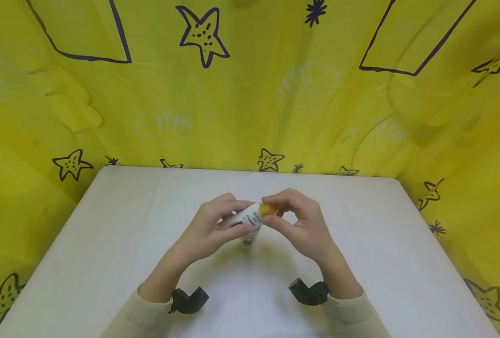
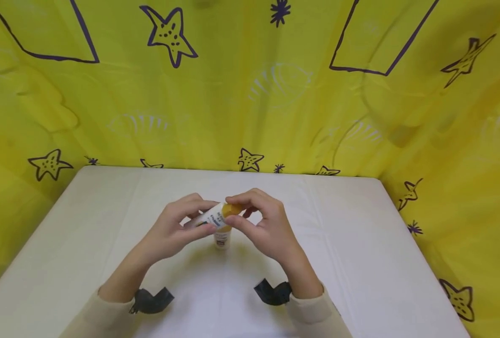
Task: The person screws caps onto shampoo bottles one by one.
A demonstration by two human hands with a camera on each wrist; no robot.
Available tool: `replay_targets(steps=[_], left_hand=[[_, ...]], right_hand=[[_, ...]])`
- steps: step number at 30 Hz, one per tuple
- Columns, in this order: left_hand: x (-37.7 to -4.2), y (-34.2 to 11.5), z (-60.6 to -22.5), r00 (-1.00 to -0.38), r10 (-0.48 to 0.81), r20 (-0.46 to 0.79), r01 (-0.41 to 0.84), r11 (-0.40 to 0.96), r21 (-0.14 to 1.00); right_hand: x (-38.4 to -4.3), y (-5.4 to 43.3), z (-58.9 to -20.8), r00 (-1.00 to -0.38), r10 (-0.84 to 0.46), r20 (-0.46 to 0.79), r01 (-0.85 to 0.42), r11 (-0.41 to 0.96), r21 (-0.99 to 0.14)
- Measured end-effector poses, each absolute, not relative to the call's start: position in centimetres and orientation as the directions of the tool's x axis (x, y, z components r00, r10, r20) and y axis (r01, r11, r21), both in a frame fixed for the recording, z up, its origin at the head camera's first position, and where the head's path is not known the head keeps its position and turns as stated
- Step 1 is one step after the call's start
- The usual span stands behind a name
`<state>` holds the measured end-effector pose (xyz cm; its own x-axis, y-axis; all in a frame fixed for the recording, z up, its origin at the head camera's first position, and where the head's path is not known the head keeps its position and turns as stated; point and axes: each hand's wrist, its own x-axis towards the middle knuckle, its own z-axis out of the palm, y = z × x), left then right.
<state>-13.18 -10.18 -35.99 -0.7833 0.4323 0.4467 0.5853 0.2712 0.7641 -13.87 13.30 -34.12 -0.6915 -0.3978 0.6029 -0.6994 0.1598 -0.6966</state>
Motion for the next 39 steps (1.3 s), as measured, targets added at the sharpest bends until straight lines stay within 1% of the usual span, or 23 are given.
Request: replay_targets(steps=[2,4,6,8,10,14,16,18,22,23,24,26,28,30,31,33,36,39], left_hand=[[-12.8,-9.6,-35.9,-0.757,0.38,0.532,0.649,0.34,0.68],[-12.4,-9.1,-35.9,-0.706,0.336,0.624,0.705,0.415,0.575],[-12.2,-8.6,-35.9,-0.649,0.302,0.698,0.738,0.474,0.481],[-12.2,-8.4,-35.9,-0.611,0.281,0.74,0.747,0.514,0.421],[-12.2,-8.4,-36.0,-0.612,0.274,0.742,0.749,0.503,0.432],[-12.3,-8.6,-36.2,-0.673,0.277,0.686,0.725,0.432,0.536],[-12.3,-8.6,-36.3,-0.676,0.291,0.677,0.724,0.436,0.535],[-12.3,-8.4,-36.4,-0.64,0.303,0.706,0.744,0.474,0.471],[-12.3,-7.9,-36.6,-0.531,0.307,0.79,0.776,0.551,0.307],[-12.3,-7.8,-36.6,-0.517,0.294,0.804,0.777,0.555,0.296],[-12.3,-7.8,-36.6,-0.517,0.276,0.81,0.777,0.549,0.309],[-12.3,-7.7,-36.6,-0.557,0.229,0.799,0.769,0.506,0.391],[-12.5,-7.8,-36.5,-0.635,0.178,0.752,0.738,0.426,0.523],[-12.8,-7.8,-36.4,-0.727,0.142,0.672,0.676,0.318,0.665],[-12.9,-7.8,-36.4,-0.765,0.132,0.63,0.64,0.263,0.722],[-13.2,-7.9,-36.2,-0.825,0.126,0.551,0.566,0.188,0.803],[-13.7,-7.8,-36.0,-0.873,0.15,0.465,0.483,0.124,0.867],[-14.4,-7.6,-35.8,-0.888,0.198,0.416,0.443,0.122,0.888]], right_hand=[[-13.8,13.1,-34.2,-0.702,-0.373,0.607,-0.694,0.168,-0.7],[-13.8,12.9,-34.3,-0.719,-0.347,0.603,-0.682,0.181,-0.709],[-13.7,12.7,-34.4,-0.733,-0.323,0.599,-0.671,0.199,-0.714],[-13.8,12.6,-34.4,-0.74,-0.31,0.597,-0.666,0.214,-0.714],[-13.8,12.6,-34.5,-0.738,-0.308,0.6,-0.669,0.226,-0.708],[-13.8,12.9,-34.4,-0.735,-0.311,0.602,-0.673,0.224,-0.705],[-13.7,12.9,-34.4,-0.743,-0.298,0.6,-0.665,0.227,-0.711],[-13.6,12.9,-34.3,-0.755,-0.28,0.592,-0.652,0.229,-0.723],[-13.5,12.7,-34.2,-0.767,-0.242,0.593,-0.64,0.229,-0.734],[-13.4,12.7,-34.2,-0.767,-0.238,0.596,-0.64,0.221,-0.736],[-13.5,12.6,-34.1,-0.763,-0.235,0.603,-0.645,0.213,-0.734],[-13.5,12.6,-34.1,-0.756,-0.24,0.61,-0.652,0.186,-0.735],[-13.6,12.6,-34.1,-0.758,-0.251,0.602,-0.647,0.165,-0.745],[-13.8,12.6,-34.1,-0.768,-0.268,0.582,-0.631,0.158,-0.76],[-13.9,12.6,-34.2,-0.776,-0.281,0.564,-0.617,0.156,-0.771],[-14.1,12.5,-34.5,-0.79,-0.303,0.533,-0.593,0.156,-0.79],[-14.4,12.3,-35.0,-0.803,-0.312,0.509,-0.573,0.166,-0.803],[-14.8,12.3,-35.5,-0.809,-0.281,0.516,-0.574,0.188,-0.797]])
